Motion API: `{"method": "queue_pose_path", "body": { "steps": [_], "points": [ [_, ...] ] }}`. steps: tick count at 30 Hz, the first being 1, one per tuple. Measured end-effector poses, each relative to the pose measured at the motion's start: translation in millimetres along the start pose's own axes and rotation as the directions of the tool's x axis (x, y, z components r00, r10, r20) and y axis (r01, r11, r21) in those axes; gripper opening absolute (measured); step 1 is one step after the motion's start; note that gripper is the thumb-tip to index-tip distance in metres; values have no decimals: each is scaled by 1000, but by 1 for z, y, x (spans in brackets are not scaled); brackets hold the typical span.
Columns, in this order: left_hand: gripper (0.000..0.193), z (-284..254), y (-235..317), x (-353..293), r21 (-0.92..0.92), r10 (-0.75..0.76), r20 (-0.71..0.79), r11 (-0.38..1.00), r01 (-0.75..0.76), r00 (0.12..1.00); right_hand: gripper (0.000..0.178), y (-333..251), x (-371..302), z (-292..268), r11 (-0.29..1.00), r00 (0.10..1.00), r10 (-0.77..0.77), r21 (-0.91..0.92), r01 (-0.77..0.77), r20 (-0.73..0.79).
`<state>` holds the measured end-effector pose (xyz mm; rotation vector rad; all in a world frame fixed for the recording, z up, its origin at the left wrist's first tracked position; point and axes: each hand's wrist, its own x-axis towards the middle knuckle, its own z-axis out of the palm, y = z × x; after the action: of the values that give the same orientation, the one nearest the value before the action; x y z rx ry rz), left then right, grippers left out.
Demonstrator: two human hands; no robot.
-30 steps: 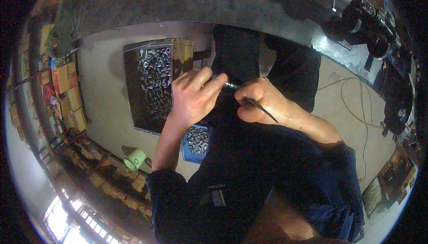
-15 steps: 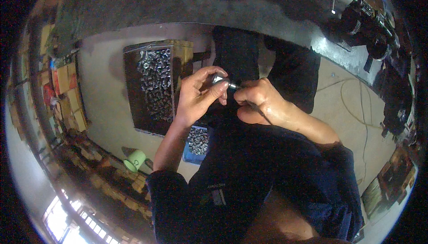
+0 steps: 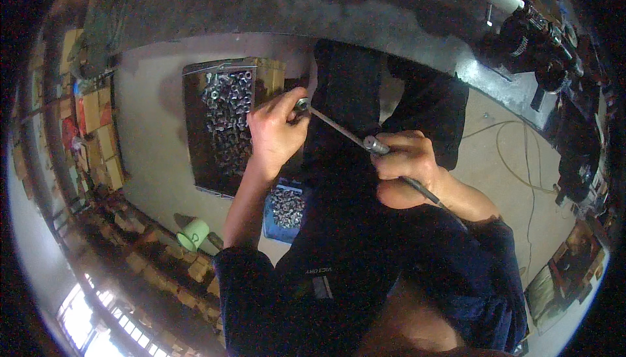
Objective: The person repeatedly picks small metal components from a tray and table, inserts them into a cylindrical tool, and uses a screwdriver to tighten or adjust them. The person then places the assembled parts onto the table and repeats the cycle.
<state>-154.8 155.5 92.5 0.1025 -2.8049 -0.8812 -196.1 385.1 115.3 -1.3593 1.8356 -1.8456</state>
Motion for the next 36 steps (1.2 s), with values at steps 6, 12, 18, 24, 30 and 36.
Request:
{"method": "queue_pose_path", "body": {
  "steps": [6,12,18,24,30,36],
  "points": [
    [34,4,3,3,66,135,30,988,-137,990,28,-3,9,-3,987,981,160,-22,-159,111],
    [25,25,24,16,10,280,-28,960,-280,960,17,20,19,9,939,988,150,-319,-126,49],
    [25,19,24,60,102,132,162,983,-150,978,20,13,-5,-11,876,996,-51,-483,10,-71],
    [29,46,11,162,14,151,-4,988,-151,988,28,-1,-12,-28,892,974,-33,-447,-72,-223],
    [43,39,44,254,-656,19,-2,755,-16,1000,19,5,-18,-32,913,962,137,-347,-215,-237],
    [26,4,55,152,-683,175,311,725,92,934,15,16,-8,-28,893,955,213,-356,-276,-205]
  ]
}}
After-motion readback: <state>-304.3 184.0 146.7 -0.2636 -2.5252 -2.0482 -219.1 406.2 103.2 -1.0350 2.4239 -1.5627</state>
